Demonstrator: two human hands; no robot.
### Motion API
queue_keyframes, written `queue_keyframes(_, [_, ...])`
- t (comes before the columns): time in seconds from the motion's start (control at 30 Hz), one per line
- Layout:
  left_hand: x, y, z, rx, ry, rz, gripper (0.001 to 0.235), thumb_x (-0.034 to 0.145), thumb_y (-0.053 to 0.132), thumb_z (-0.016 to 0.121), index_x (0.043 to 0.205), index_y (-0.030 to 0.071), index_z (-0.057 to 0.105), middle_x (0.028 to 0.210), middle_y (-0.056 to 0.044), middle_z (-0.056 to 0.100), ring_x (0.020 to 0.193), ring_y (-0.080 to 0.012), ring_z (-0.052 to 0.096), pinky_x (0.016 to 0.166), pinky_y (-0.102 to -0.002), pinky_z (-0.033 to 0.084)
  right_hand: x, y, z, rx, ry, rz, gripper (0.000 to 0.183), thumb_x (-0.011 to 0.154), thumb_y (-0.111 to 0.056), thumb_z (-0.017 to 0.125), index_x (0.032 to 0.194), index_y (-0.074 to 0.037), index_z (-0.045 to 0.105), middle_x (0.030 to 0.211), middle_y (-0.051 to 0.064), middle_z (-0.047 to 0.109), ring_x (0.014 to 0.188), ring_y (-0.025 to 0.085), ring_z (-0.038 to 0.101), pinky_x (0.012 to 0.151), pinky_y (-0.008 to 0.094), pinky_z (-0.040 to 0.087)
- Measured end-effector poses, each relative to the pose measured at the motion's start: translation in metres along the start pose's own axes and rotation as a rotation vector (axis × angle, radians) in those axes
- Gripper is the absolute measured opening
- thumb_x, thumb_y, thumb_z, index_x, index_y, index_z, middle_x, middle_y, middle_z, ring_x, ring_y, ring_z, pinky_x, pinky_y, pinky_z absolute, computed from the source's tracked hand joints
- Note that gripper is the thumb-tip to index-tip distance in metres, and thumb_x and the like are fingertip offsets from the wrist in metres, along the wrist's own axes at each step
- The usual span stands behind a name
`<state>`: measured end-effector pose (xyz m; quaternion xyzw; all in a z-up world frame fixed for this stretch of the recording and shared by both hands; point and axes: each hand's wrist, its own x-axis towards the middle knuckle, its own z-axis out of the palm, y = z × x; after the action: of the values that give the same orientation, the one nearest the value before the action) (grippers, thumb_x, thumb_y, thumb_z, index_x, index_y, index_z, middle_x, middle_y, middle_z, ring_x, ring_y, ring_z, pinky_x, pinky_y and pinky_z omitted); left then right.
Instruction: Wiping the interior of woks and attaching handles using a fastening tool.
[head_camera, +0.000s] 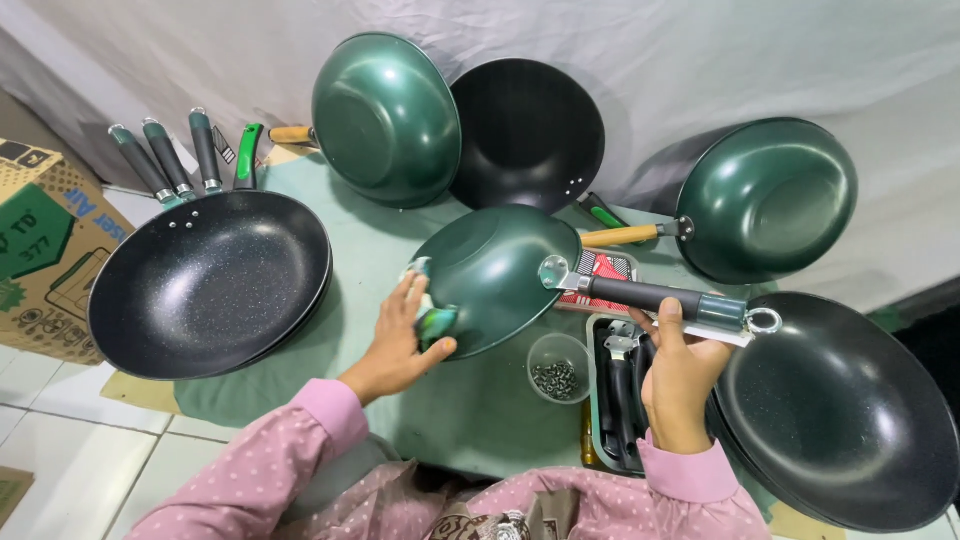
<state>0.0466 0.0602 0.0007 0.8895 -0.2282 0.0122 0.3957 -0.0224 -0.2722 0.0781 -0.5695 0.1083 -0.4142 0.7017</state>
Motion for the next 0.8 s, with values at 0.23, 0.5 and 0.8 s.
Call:
queue_keyframes(0.23, [0.043,0.073,0.025,0.347,0.295,0.474,0.063,0.105,0.042,0.046,0.156,0.006,0.041,0.154,-0.023,0.042,0.14,-0.0489,0.04,0.116,-0.054,0.03,0.002,-0.009,-0.004,0.06,-0.035,0.076,0.045,0.099,0.002,0.067,0.132,-0.012,0.04,0.113,0.004,0.05,0.106,0.024,0.067,0.091,0.064,0.064])
queue_keyframes(0.5, [0.168,0.073,0.063,0.391,0.283,0.456,0.04,0.086,0.047,0.062,0.123,0.032,0.069,0.129,0.009,0.064,0.122,-0.027,0.063,0.107,-0.042,0.047,0.019,-0.001,-0.02,0.159,-0.104,0.119,0.036,0.097,0.006,0.064,0.122,-0.013,0.048,0.117,0.013,0.067,0.11,0.029,0.071,0.092,0.063,0.063])
queue_keyframes(0.8, [0.275,0.044,0.068,0.129,-0.16,0.044,0.045,0.086,0.038,0.048,0.11,0.012,0.077,0.127,-0.01,0.07,0.108,-0.0392,0.065,0.096,-0.044,0.05,0.038,0.001,-0.031,0.204,-0.141,0.244,0.036,0.093,0.002,0.063,0.124,-0.006,0.047,0.125,0.014,0.06,0.109,0.028,0.065,0.097,0.049,0.061])
